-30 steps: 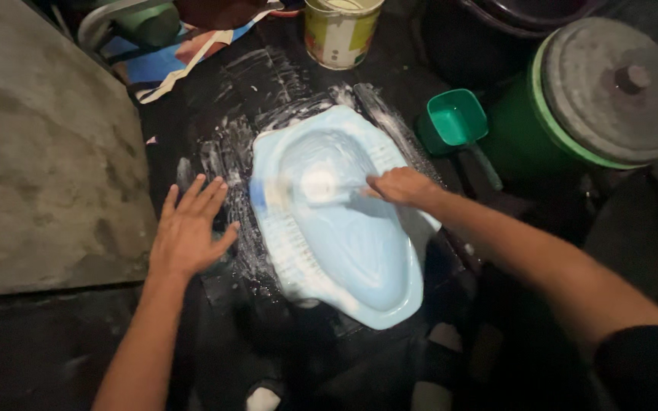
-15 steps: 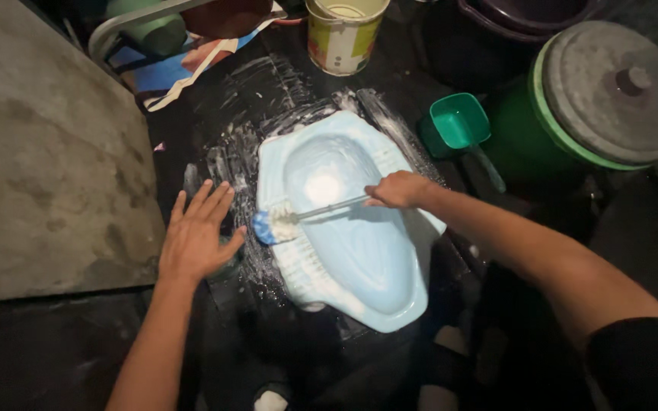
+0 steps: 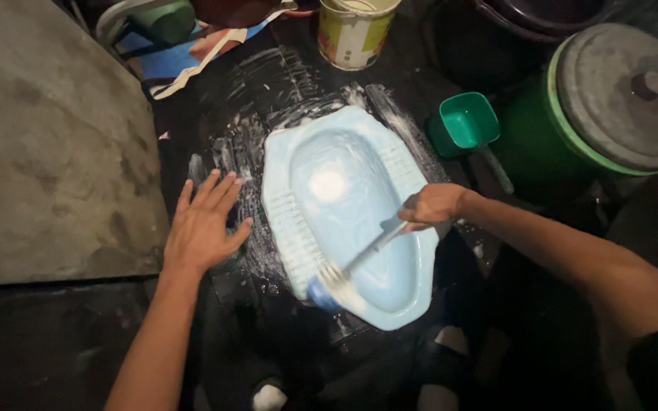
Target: The person scrubs a light blue squat toilet pan with a long-handled brush. They repeatedly apply a white cleaning agent and scrub the interior surfaces and footrests. The person occasionally uses a small green scoop to add water to the pan during the process.
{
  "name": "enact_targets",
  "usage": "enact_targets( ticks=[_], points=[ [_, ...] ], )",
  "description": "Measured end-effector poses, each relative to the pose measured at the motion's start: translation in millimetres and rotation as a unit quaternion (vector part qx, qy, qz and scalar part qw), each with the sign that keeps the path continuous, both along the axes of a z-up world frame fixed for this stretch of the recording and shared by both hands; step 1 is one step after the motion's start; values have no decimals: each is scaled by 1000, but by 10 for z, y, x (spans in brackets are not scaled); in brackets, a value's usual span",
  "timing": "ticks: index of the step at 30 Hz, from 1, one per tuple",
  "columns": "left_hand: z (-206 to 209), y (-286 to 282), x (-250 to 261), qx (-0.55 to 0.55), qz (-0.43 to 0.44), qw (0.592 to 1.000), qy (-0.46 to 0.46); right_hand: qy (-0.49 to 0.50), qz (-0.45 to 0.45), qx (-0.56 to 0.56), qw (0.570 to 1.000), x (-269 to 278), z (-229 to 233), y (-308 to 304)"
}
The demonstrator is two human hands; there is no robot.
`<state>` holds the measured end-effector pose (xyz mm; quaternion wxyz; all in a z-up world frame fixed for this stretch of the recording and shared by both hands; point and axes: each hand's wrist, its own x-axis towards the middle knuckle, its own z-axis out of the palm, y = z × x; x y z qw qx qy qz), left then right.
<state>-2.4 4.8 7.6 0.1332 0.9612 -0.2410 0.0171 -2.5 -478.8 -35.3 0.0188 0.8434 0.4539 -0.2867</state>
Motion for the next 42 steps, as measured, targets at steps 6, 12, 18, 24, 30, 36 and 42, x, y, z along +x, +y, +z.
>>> enact_targets(
  ticks=[6,12,18,24,30,36,42],
  points=[
    [-27,-2,-12,-11,1,1000,-3,-18,-301,-119,946,97,-57,307],
    [-46,-14,13,-16,-1,1000,-15,-5,-286,-132,949,195,-174,355],
    [-67,3,16,-10,-1,1000,-10,-27,-166,-53,984,106,-306,232],
    [-90,2,19,-15,3,1000,-9,-94,-342,59,933,57,-479,277],
    [-199,-11,-45,36,53,996,-69,-100,-414,14,905,24,-684,647],
    [-187,-36,-37,51,56,992,-103,-50,-510,99,853,67,-962,1320],
    [-182,3,-41,78,57,990,-99,-26,-782,217,584,-275,-1301,2201]
  ],
)
